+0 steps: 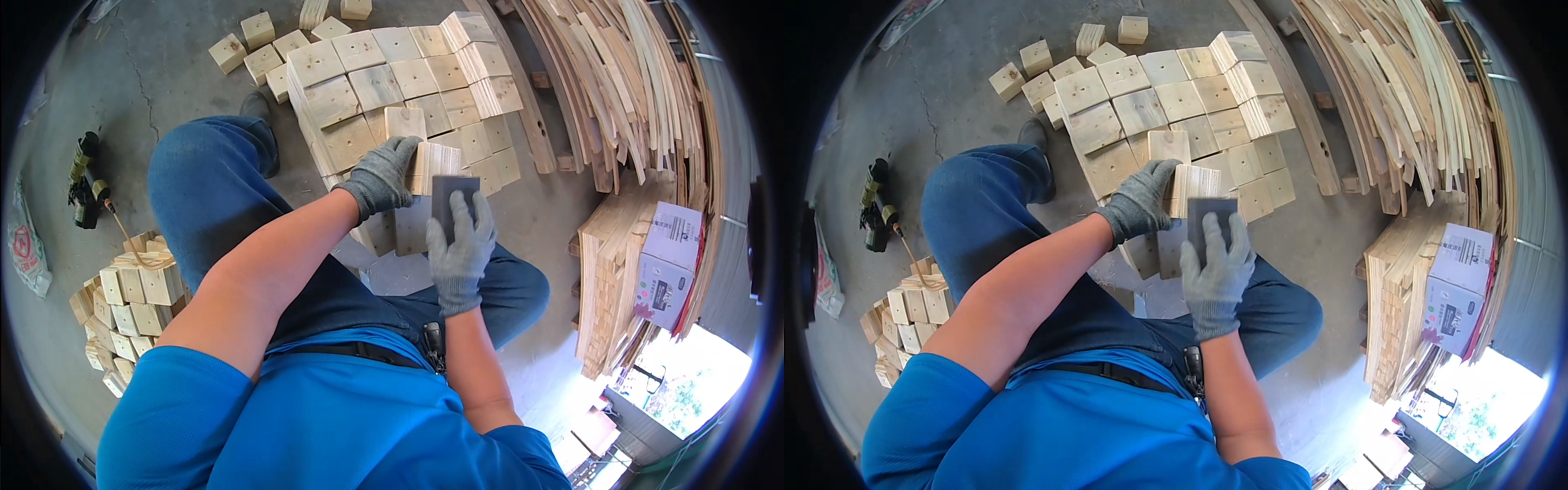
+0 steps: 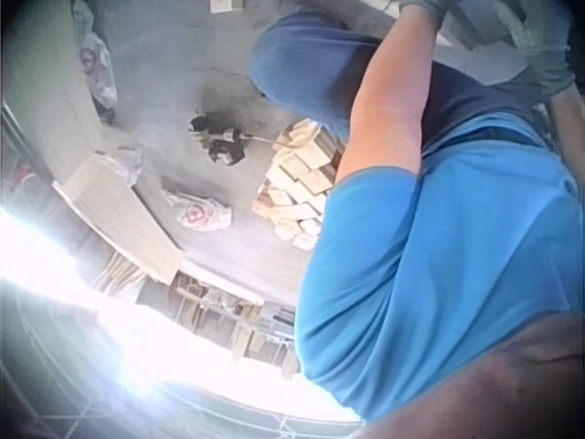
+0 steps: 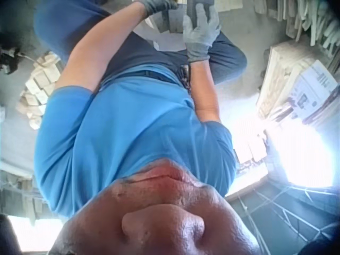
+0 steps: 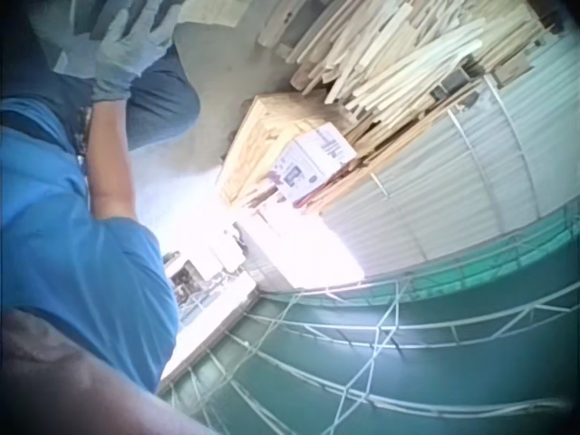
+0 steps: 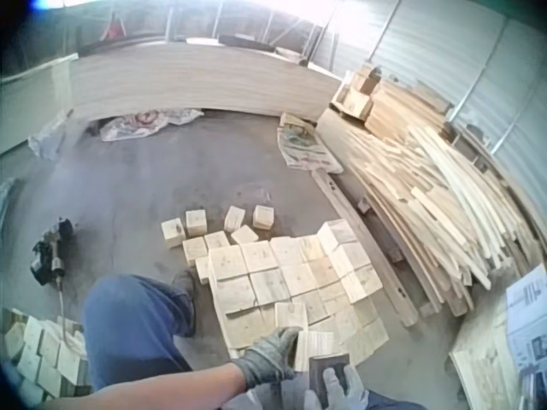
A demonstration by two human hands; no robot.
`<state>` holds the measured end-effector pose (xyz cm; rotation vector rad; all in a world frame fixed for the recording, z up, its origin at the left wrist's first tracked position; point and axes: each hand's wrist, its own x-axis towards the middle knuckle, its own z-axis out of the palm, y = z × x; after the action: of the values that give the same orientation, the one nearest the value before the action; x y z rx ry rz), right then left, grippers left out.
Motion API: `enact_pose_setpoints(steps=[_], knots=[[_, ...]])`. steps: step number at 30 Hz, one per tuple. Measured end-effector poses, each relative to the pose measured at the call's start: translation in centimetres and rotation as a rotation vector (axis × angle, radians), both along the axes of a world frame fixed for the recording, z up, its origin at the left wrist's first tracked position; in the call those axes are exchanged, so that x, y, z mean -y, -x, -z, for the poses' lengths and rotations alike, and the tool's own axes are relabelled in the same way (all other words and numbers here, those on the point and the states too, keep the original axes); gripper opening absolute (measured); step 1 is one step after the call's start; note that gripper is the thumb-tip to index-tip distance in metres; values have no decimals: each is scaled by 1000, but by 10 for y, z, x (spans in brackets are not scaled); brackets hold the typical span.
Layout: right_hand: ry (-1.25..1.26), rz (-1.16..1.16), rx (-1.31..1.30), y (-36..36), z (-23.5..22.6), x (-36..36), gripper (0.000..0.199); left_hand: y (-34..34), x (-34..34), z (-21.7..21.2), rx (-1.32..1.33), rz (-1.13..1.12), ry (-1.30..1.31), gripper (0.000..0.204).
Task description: The person sits on the floor and sands small wooden blocks one by one using a sanding block. They repeatedly pick up blocks, sand their edges and faces, and place them back into a growing stack.
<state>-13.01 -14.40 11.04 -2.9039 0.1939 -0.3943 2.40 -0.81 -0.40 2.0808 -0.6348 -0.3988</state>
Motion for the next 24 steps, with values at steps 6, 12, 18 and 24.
enact_pose_setpoints(steps=[6, 12, 18, 24], knots=[[37, -102, 31, -3, 23, -15, 57, 3, 0, -1, -11, -17, 36, 95], [78, 35, -79, -110, 11, -18, 57, 3, 4, 29, 91, -23, 94, 103], [25, 38, 74, -133, 14, 21, 56, 1, 2, 7, -15, -4, 43, 110], [-7, -19, -6, -39, 4, 14, 59, -1, -1, -11, -75, 10, 25, 102]])
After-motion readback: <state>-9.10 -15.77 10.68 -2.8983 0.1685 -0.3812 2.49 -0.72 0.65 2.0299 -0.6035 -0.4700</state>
